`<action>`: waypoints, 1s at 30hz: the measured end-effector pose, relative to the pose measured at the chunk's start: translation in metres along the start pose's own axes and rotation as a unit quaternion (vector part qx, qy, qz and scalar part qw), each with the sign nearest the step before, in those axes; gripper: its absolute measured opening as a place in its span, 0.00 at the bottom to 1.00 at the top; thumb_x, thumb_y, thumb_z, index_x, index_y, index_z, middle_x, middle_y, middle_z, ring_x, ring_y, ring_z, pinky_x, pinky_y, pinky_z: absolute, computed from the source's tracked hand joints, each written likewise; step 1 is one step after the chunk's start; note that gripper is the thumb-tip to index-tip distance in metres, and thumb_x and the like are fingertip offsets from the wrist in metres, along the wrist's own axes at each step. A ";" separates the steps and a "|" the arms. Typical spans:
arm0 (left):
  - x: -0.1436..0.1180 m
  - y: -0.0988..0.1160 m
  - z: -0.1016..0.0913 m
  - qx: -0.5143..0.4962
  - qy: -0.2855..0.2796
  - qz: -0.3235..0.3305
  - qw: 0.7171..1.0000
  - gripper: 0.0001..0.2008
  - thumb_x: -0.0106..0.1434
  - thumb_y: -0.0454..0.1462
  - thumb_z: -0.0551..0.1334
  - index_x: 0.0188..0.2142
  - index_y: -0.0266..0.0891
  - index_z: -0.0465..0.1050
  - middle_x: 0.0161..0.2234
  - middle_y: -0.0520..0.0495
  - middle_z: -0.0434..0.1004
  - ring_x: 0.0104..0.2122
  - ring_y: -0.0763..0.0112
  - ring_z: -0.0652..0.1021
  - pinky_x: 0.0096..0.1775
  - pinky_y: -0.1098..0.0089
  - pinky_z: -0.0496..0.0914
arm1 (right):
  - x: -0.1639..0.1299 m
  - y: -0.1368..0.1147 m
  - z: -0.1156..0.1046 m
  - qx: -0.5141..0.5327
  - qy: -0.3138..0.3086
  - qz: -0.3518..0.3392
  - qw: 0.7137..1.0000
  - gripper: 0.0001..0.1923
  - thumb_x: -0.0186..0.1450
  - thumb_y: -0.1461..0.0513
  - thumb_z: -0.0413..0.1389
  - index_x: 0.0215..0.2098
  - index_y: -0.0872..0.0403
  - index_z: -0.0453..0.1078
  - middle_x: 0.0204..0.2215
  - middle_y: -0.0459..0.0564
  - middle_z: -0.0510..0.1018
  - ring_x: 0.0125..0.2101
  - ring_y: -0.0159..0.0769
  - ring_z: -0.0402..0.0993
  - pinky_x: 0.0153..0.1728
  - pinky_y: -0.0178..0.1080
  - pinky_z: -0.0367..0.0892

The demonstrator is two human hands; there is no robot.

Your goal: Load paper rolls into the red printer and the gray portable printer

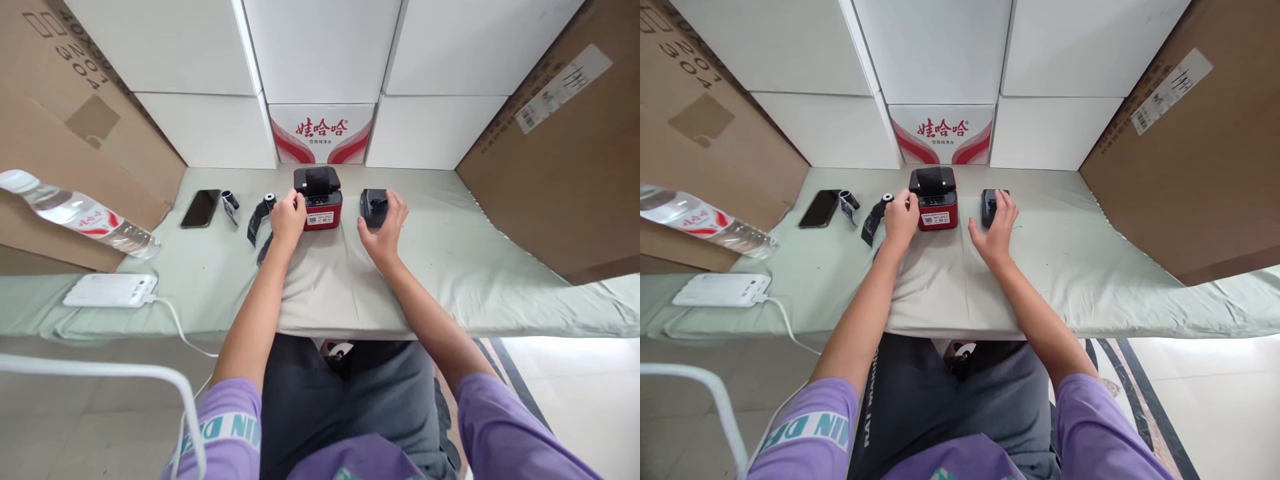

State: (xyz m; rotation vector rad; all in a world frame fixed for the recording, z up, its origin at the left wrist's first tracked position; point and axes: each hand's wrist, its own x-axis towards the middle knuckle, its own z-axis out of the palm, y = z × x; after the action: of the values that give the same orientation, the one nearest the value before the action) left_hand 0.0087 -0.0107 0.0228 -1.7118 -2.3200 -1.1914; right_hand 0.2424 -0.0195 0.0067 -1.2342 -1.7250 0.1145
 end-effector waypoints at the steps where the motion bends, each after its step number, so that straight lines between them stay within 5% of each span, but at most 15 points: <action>1: 0.002 0.001 -0.001 0.001 -0.003 -0.002 1.000 0.15 0.74 0.43 0.53 0.37 0.44 0.75 0.32 0.42 0.82 0.38 0.57 0.81 0.38 0.67 0.65 | -0.001 -0.003 0.001 -0.001 -0.002 -0.006 1.000 0.40 0.66 0.50 0.53 0.73 0.47 0.48 0.68 0.63 0.59 0.71 0.59 0.52 0.69 0.69 0.49; 4: 0.002 0.003 -0.001 0.000 -0.010 -0.007 1.000 0.13 0.74 0.43 0.54 0.38 0.44 0.76 0.32 0.41 0.81 0.38 0.54 0.81 0.38 0.66 0.65 | -0.003 -0.013 0.004 0.017 -0.009 -0.038 0.999 0.33 0.66 0.52 0.53 0.68 0.47 0.59 0.65 0.62 0.64 0.69 0.57 0.58 0.69 0.65 0.54; 8: -0.004 0.003 0.003 -0.008 -0.020 -0.018 1.000 0.14 0.76 0.43 0.52 0.41 0.44 0.75 0.33 0.41 0.81 0.39 0.54 0.82 0.39 0.66 0.65 | 0.011 -0.026 0.012 0.087 -0.067 -0.063 0.992 0.13 0.67 0.56 0.52 0.46 0.48 0.74 0.50 0.58 0.78 0.55 0.52 0.72 0.61 0.57 0.66; 11: -0.009 0.000 0.006 0.000 -0.017 -0.016 1.000 0.16 0.77 0.44 0.50 0.44 0.43 0.76 0.33 0.40 0.82 0.38 0.54 0.83 0.38 0.66 0.65 | 0.044 -0.033 0.024 0.122 -0.112 -0.016 0.986 0.09 0.66 0.59 0.52 0.36 0.48 0.75 0.39 0.54 0.81 0.46 0.49 0.77 0.55 0.53 0.71; 15: -0.011 -0.008 0.005 0.030 -0.004 0.011 0.999 0.18 0.77 0.45 0.50 0.45 0.43 0.77 0.33 0.41 0.83 0.36 0.56 0.83 0.36 0.67 0.64 | 0.104 -0.035 0.050 0.158 -0.135 0.053 0.977 0.10 0.63 0.62 0.53 0.34 0.52 0.77 0.31 0.51 0.82 0.36 0.45 0.78 0.47 0.51 0.75; 19: -0.012 -0.013 0.005 0.037 -0.007 0.035 0.999 0.18 0.77 0.45 0.51 0.49 0.44 0.78 0.34 0.42 0.84 0.35 0.58 0.83 0.35 0.67 0.64 | 0.141 -0.041 0.075 0.077 -0.315 0.069 0.943 0.10 0.57 0.69 0.58 0.29 0.53 0.80 0.32 0.55 0.84 0.42 0.52 0.79 0.54 0.56 0.71; 23: -0.013 -0.016 0.010 0.019 0.005 0.043 0.999 0.19 0.77 0.44 0.50 0.52 0.42 0.77 0.35 0.42 0.85 0.35 0.59 0.84 0.36 0.68 0.66 | 0.142 -0.057 0.088 -0.069 -0.392 0.072 0.914 0.20 0.58 0.72 0.57 0.44 0.51 0.83 0.45 0.57 0.83 0.54 0.55 0.75 0.62 0.56 0.65; 30: -0.014 -0.018 0.018 -0.016 0.025 0.047 0.998 0.18 0.77 0.42 0.51 0.52 0.40 0.77 0.36 0.42 0.86 0.35 0.61 0.84 0.37 0.69 0.67 | 0.148 -0.076 0.088 -0.187 -0.466 0.069 0.862 0.27 0.65 0.66 0.57 0.62 0.47 0.75 0.61 0.60 0.72 0.55 0.50 0.75 0.56 0.46 0.68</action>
State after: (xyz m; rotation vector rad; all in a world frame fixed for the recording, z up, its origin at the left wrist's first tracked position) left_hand 0.0063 -0.0133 -0.0062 -1.7584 -2.1787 -1.2463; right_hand 0.1246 0.0946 0.0985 -1.7559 -2.5658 0.5634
